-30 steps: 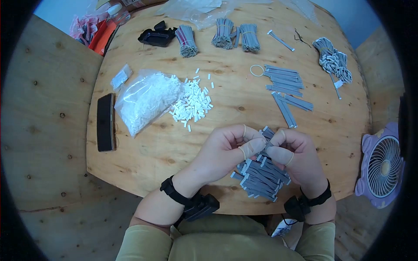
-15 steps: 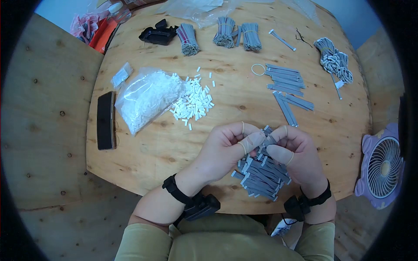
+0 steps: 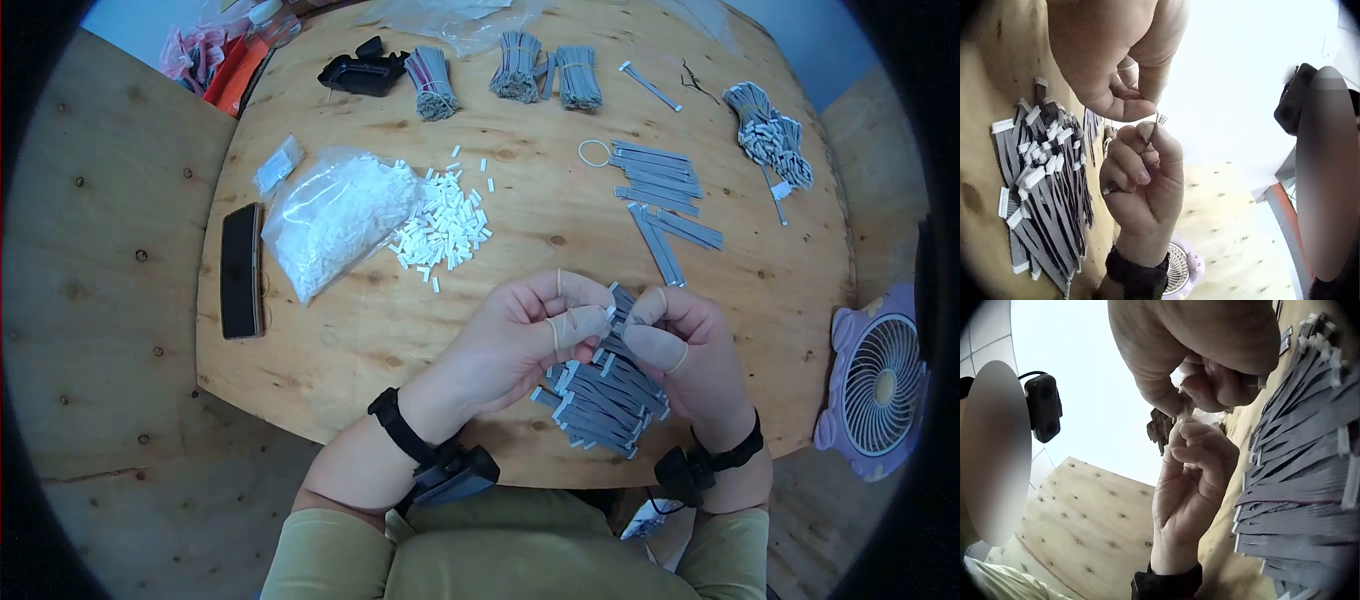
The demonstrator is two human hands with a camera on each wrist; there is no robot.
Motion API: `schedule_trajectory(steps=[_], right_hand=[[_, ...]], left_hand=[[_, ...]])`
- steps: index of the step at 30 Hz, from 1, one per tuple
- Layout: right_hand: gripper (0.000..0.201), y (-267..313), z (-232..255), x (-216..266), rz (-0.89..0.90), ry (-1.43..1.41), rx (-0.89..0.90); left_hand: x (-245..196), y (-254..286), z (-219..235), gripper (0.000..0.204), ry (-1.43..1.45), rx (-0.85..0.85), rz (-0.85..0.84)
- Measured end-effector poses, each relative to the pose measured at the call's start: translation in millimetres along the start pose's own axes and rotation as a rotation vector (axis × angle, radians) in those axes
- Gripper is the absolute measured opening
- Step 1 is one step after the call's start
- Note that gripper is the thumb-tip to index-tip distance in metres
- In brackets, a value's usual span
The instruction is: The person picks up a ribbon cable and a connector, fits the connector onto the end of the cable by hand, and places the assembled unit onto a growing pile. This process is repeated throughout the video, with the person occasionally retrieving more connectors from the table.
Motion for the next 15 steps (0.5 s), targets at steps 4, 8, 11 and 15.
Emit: schedule_trajectory(steps=[4, 8, 11, 15], right_hand=[[0.005, 0.0, 0.5, -0.2, 0.008, -0.019, 0.032], [0.005, -0.7, -0.4, -2.3, 0.045, -0.019, 0.058], [0.006, -0.4, -2.2, -1.4, 0.049, -0.008, 0.062], [0.005, -0.5, -0.9, -2.5, 0.062, 0.009, 0.065]], left_hand=[[2.8, -0.1, 2.9, 0.018, 0.07, 0.012, 0.073], [3.4, -0.7, -0.3, 0.022, 0.11, 0.013, 0.106], [4.0, 0.5, -1.2, 0.022, 0.126, 0.043, 0.114], [3.5, 1.3, -0.1, 0.02, 0.13, 0.085, 0.13]])
Point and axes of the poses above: each hand's wrist, its own y-axis away from the middle knuckle, its own z-axis out of the back of the hand, x = y × z, the point moved 3 cm from there along -y, towards the middle knuckle, and after that the axes turned 2 degrees about z, right-handed, at the moved point
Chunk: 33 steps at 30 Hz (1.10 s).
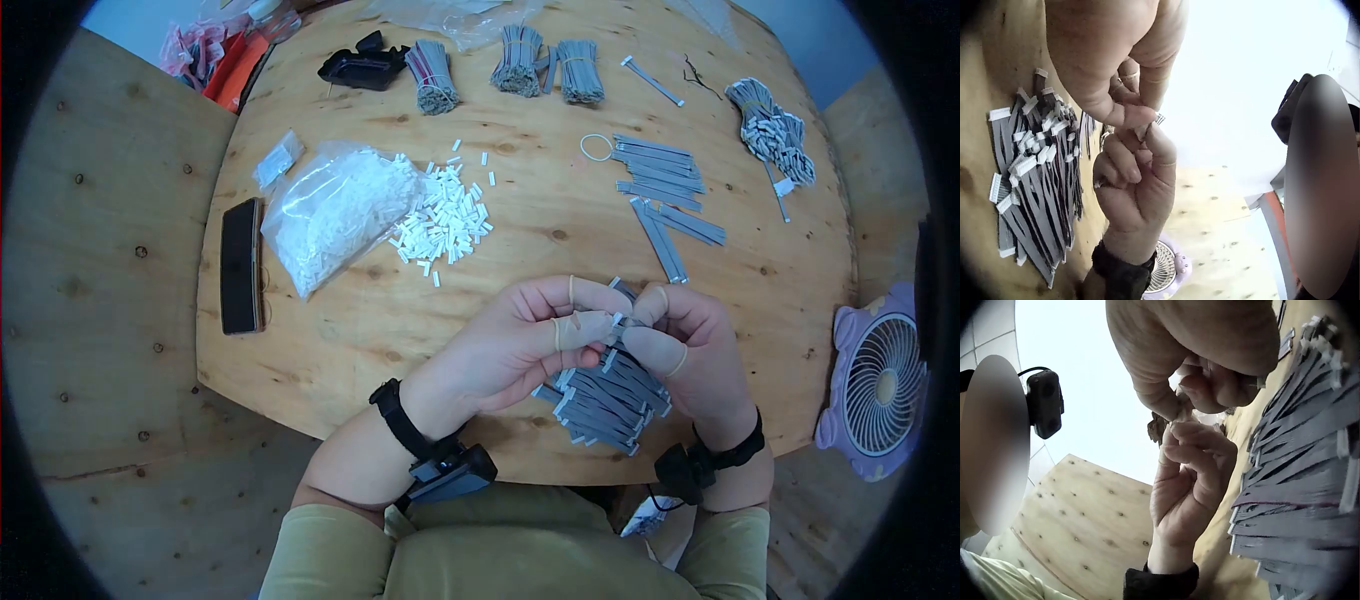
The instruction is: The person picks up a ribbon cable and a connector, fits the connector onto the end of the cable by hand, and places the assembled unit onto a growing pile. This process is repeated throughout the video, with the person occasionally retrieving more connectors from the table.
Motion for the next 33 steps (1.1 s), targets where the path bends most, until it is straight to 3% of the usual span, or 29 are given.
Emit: schedule_trajectory(steps=[12, 22, 33], right_hand=[[0.005, 2.3, -0.5, 3.8, 0.025, 0.064, -0.034], [0.006, 2.6, -1.3, 6.0, 0.027, 0.123, -0.035], [0.008, 3.7, -2.9, 9.8, 0.058, 0.108, 0.015]], left_hand=[[-3.3, 2.4, -5.4, 0.02, -0.053, -0.079, -0.058], [-4.3, 2.4, -0.6, 0.018, -0.294, -0.081, -0.168], [-3.1, 2.4, -2.9, 0.019, -0.148, -0.088, -0.095]])
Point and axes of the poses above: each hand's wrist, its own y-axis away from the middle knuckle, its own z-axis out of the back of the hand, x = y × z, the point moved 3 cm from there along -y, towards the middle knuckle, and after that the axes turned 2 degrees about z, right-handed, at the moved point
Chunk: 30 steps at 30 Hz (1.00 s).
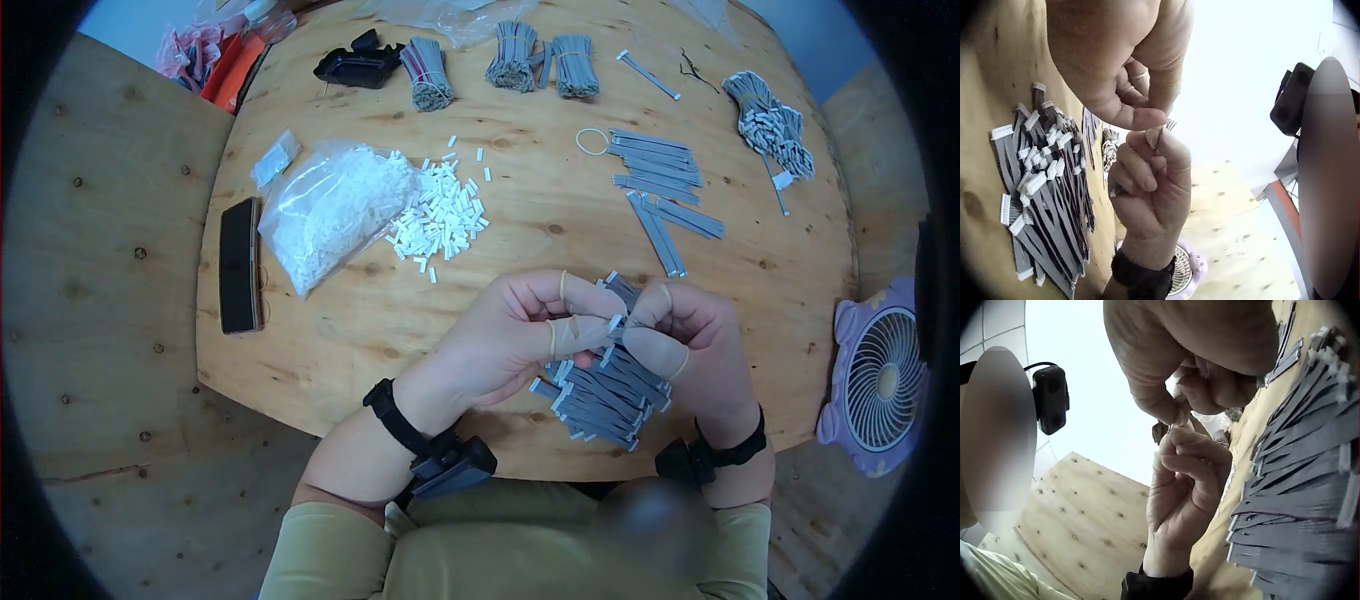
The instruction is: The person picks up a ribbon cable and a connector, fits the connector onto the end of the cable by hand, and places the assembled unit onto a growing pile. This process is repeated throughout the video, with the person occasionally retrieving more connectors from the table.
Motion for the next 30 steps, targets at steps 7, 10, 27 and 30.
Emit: schedule_trajectory(steps=[7, 10, 27, 30], right_hand=[[0.009, 0.4, 1.2, 0.1, -0.023, 0.012, -0.018], [0.01, -0.2, -0.3, 0.3, -0.002, -0.04, -0.012], [0.01, 0.8, 2.6, -1.0, -0.006, 0.017, -0.011], [0.009, 1.8, 3.3, -1.2, -0.03, 0.037, -0.031]], left_hand=[[1.1, 0.1, 1.0, 0.019, 0.019, 0.032, -0.006], [1.4, -0.2, 1.4, 0.02, 0.022, 0.042, -0.007], [1.5, 0.2, 1.5, 0.02, -0.006, 0.04, -0.034], [0.5, 0.6, 1.7, 0.02, -0.074, 0.027, -0.054]])
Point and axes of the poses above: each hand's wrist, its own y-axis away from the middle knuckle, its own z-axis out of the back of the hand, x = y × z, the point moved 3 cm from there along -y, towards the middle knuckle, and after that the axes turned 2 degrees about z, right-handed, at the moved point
